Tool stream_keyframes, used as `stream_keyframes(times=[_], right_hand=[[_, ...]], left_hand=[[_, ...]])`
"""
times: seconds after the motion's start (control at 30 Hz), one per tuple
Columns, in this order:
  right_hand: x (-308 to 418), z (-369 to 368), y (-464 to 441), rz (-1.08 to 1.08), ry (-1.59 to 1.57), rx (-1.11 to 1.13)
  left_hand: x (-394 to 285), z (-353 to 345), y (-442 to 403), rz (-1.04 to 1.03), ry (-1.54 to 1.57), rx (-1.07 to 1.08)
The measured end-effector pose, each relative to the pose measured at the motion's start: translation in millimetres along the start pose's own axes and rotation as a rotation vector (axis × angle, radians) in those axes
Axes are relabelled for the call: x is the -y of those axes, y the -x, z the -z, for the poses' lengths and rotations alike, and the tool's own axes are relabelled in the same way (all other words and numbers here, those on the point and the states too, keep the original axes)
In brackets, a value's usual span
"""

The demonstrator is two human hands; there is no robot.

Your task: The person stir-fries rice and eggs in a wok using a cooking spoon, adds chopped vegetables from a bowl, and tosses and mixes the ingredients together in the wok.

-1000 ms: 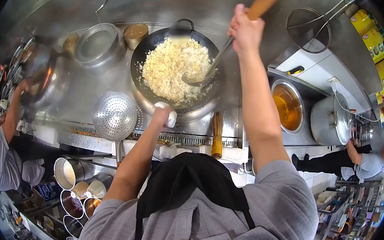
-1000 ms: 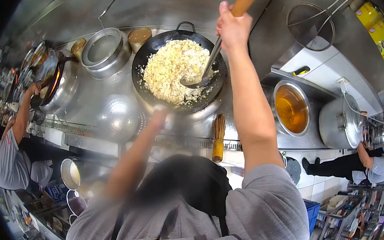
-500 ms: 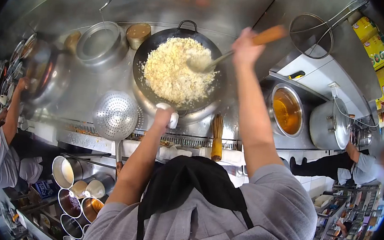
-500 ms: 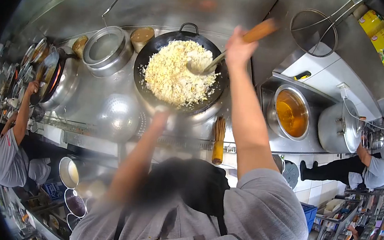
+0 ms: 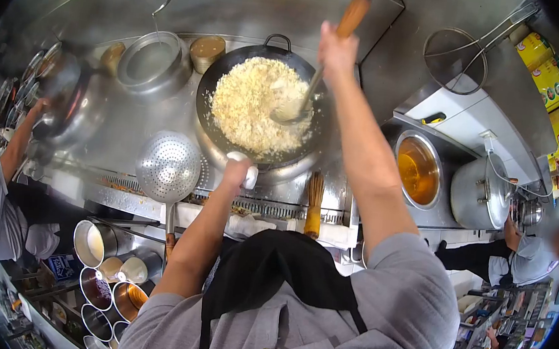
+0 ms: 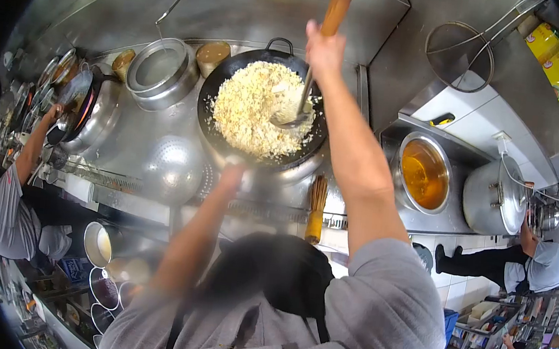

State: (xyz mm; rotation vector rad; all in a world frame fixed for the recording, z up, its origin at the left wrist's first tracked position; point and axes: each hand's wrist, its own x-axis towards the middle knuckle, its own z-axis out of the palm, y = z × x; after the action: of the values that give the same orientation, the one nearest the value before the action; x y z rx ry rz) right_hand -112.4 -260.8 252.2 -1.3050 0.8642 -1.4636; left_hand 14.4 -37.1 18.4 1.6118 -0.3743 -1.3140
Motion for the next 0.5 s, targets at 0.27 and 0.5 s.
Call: stream_keyframes(times=[0.27, 0.5], right_hand=[[-49.8, 38.4, -14.1, 0.086, -0.219, -0.118], [50.8, 13.3, 26.9, 0.207, -0.313, 0.116]], left_hand=[[2.4, -0.8, -4.9, -0.047, 0.020, 0.013], [6.7, 4.9, -5.4, -0.048, 0.226, 0.156]])
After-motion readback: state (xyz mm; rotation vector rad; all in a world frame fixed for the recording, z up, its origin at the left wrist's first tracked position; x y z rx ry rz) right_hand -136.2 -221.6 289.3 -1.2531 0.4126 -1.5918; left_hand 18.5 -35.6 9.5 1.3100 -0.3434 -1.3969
